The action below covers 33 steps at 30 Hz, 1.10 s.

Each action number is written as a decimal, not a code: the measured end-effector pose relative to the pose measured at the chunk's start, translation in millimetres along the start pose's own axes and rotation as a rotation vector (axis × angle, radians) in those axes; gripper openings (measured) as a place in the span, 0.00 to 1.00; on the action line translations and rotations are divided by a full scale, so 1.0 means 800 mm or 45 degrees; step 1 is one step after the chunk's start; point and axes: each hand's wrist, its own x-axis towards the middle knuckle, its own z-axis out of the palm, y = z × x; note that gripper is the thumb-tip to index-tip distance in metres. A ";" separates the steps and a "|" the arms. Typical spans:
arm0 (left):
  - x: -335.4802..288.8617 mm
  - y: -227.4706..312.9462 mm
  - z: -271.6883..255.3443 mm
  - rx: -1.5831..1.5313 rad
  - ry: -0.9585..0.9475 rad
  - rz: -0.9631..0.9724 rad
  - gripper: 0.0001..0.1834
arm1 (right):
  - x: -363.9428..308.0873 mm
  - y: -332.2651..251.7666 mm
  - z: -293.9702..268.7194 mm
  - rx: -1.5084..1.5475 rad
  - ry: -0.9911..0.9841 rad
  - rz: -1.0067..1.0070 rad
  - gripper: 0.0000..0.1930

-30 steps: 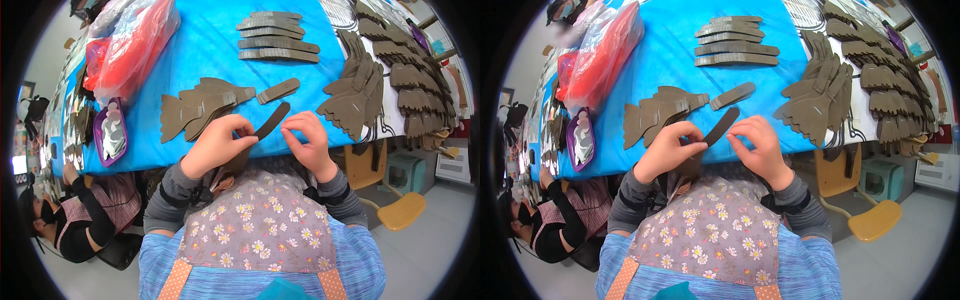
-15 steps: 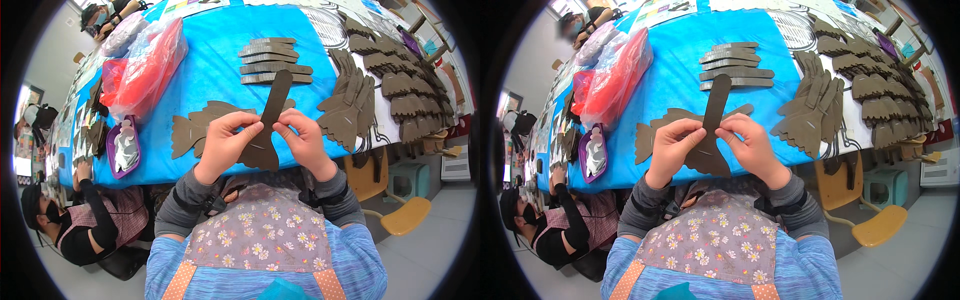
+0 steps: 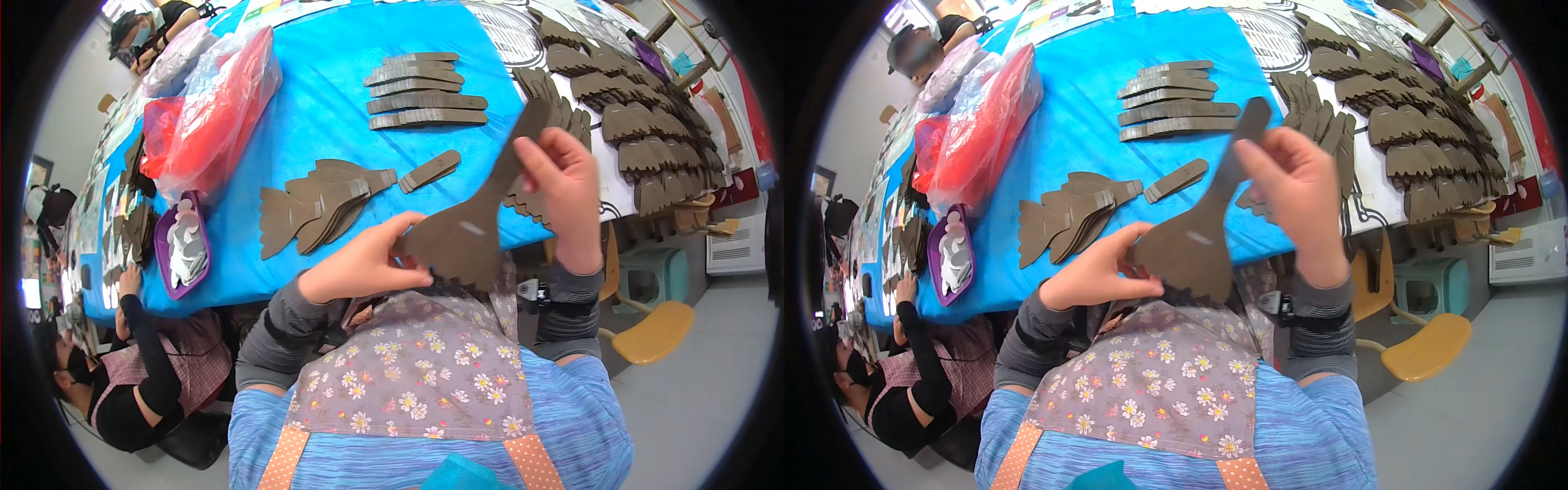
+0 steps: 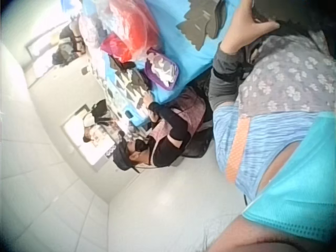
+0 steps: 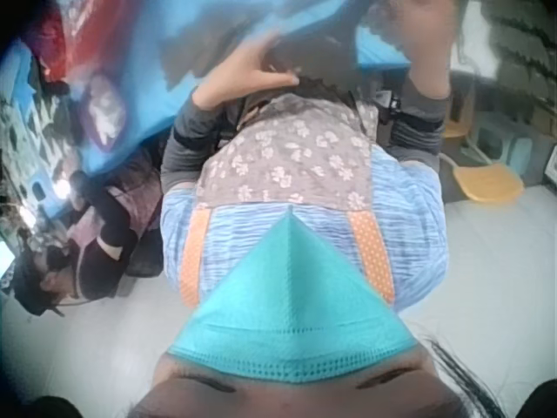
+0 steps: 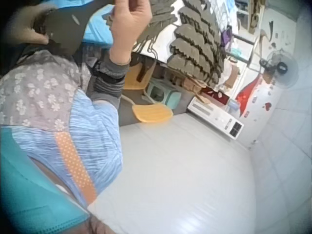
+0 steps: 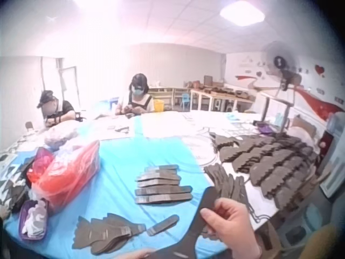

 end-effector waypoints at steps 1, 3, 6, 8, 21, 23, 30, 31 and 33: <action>-0.013 -0.012 -0.006 -0.045 -0.050 -0.053 0.33 | 0.008 0.010 -0.018 -0.046 0.014 -0.056 0.09; -0.036 -0.011 -0.017 0.112 -0.022 0.003 0.32 | 0.037 0.023 -0.069 -0.347 0.022 0.001 0.10; -0.066 -0.022 -0.043 0.491 0.340 0.199 0.24 | 0.066 0.053 -0.079 -1.397 0.583 -0.572 0.11; -0.078 -0.043 -0.067 0.692 0.778 0.156 0.22 | 0.065 0.056 -0.050 -1.270 0.514 -0.493 0.12; -0.093 -0.065 -0.123 1.272 0.793 0.185 0.22 | 0.066 0.122 0.063 -1.023 -0.549 -0.993 0.09; -0.097 -0.067 -0.124 1.261 0.805 0.200 0.21 | 0.064 0.115 0.066 -1.048 -0.591 -1.039 0.09; -0.108 -0.068 -0.103 1.349 0.900 0.162 0.18 | 0.052 0.123 0.053 -0.981 -0.795 -1.069 0.07; -0.107 -0.063 -0.094 1.311 0.908 0.257 0.18 | 0.045 0.117 0.050 -0.979 -0.805 -1.064 0.07; -0.097 -0.046 -0.065 1.254 0.889 0.463 0.20 | 0.026 0.104 0.045 -0.789 -0.735 -0.690 0.08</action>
